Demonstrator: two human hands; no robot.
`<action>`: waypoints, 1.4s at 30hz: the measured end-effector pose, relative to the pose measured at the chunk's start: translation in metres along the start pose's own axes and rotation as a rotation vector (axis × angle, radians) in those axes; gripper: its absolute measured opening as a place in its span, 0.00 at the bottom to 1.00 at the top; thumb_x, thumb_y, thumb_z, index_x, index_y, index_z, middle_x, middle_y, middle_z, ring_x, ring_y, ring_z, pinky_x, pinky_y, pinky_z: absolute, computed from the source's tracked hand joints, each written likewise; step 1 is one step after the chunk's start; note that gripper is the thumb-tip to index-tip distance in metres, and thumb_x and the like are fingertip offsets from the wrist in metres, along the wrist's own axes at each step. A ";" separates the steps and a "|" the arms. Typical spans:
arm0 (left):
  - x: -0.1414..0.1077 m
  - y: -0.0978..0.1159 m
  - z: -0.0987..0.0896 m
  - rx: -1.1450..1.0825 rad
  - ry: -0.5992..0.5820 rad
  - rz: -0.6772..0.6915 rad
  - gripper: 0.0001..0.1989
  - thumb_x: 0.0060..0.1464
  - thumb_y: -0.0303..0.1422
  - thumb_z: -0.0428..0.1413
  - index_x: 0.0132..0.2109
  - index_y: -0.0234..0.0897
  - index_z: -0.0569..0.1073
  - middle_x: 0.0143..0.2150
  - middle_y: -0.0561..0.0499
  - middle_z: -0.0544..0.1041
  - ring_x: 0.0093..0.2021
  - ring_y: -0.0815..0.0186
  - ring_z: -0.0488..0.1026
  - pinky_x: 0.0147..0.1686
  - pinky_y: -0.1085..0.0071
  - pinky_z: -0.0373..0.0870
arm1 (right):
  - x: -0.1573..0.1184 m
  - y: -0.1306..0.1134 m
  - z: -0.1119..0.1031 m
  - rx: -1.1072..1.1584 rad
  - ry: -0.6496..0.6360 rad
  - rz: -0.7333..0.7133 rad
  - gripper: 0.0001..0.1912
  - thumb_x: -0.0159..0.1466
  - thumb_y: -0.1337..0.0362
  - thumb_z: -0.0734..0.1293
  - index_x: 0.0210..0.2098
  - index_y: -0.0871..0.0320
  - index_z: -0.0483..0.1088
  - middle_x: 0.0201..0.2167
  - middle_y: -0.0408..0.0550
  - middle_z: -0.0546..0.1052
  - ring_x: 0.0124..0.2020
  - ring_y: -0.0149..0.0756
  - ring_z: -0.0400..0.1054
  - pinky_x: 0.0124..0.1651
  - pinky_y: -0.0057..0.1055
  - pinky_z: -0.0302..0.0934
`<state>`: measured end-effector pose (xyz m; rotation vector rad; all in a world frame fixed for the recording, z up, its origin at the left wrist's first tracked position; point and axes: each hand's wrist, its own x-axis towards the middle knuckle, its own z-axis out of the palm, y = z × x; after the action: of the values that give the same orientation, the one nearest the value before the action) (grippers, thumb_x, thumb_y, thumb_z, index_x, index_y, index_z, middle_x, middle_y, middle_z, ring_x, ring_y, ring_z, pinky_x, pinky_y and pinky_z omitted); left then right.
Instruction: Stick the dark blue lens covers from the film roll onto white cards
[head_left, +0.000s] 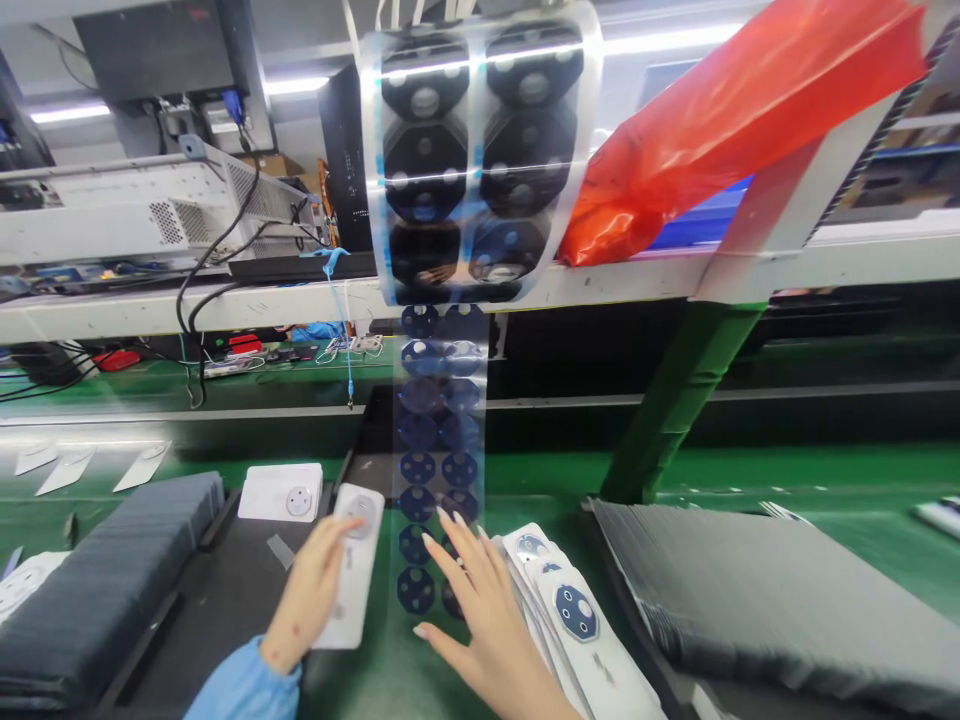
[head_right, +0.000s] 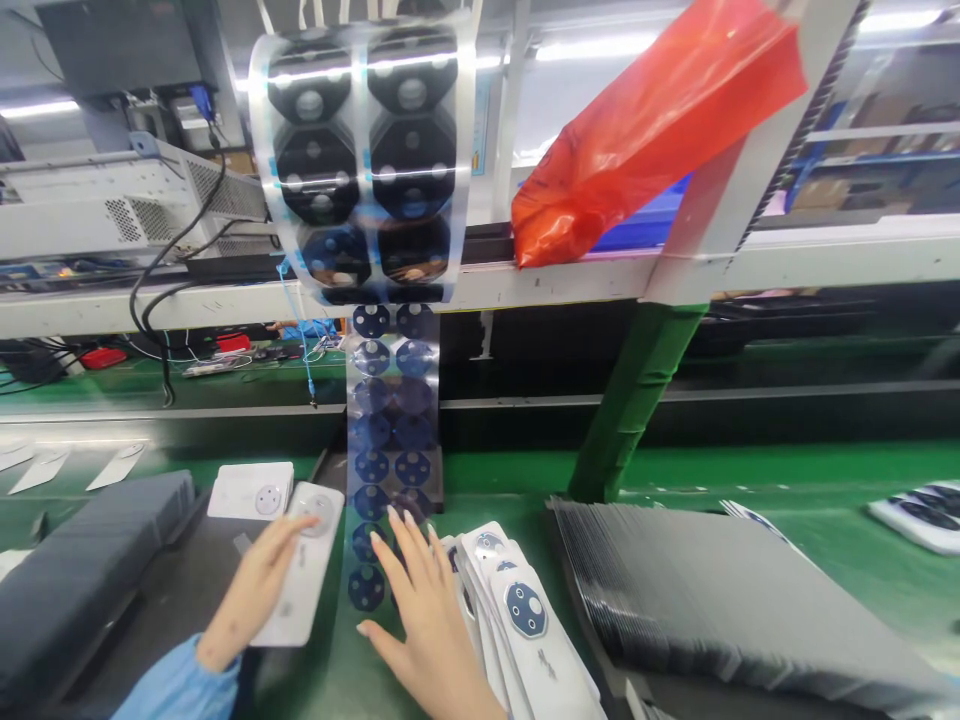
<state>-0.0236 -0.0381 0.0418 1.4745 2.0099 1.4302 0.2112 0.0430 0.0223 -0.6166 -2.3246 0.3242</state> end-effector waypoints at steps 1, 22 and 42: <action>-0.006 0.001 0.015 -0.084 -0.064 -0.028 0.14 0.58 0.37 0.51 0.46 0.42 0.79 0.50 0.45 0.77 0.54 0.54 0.71 0.57 0.60 0.64 | 0.004 -0.001 0.004 -0.018 -0.023 -0.039 0.40 0.60 0.65 0.70 0.67 0.50 0.51 0.69 0.50 0.53 0.67 0.54 0.48 0.65 0.59 0.51; -0.042 -0.004 0.075 -0.471 -0.221 -0.100 0.12 0.61 0.39 0.53 0.46 0.43 0.78 0.45 0.46 0.78 0.46 0.57 0.73 0.50 0.66 0.68 | -0.002 0.017 0.040 -0.081 0.216 -0.244 0.30 0.70 0.72 0.60 0.68 0.54 0.49 0.58 0.50 0.71 0.59 0.43 0.65 0.58 0.46 0.65; -0.042 -0.006 0.071 -0.771 -0.254 -0.190 0.21 0.54 0.38 0.61 0.54 0.39 0.73 0.53 0.43 0.75 0.55 0.52 0.70 0.58 0.58 0.63 | -0.009 0.005 0.042 0.030 0.309 -0.175 0.11 0.65 0.75 0.61 0.38 0.55 0.71 0.37 0.49 0.76 0.38 0.40 0.72 0.42 0.39 0.67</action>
<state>0.0406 -0.0339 -0.0099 1.0218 1.1890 1.5760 0.1897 0.0398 -0.0149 -0.4121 -2.0543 0.1679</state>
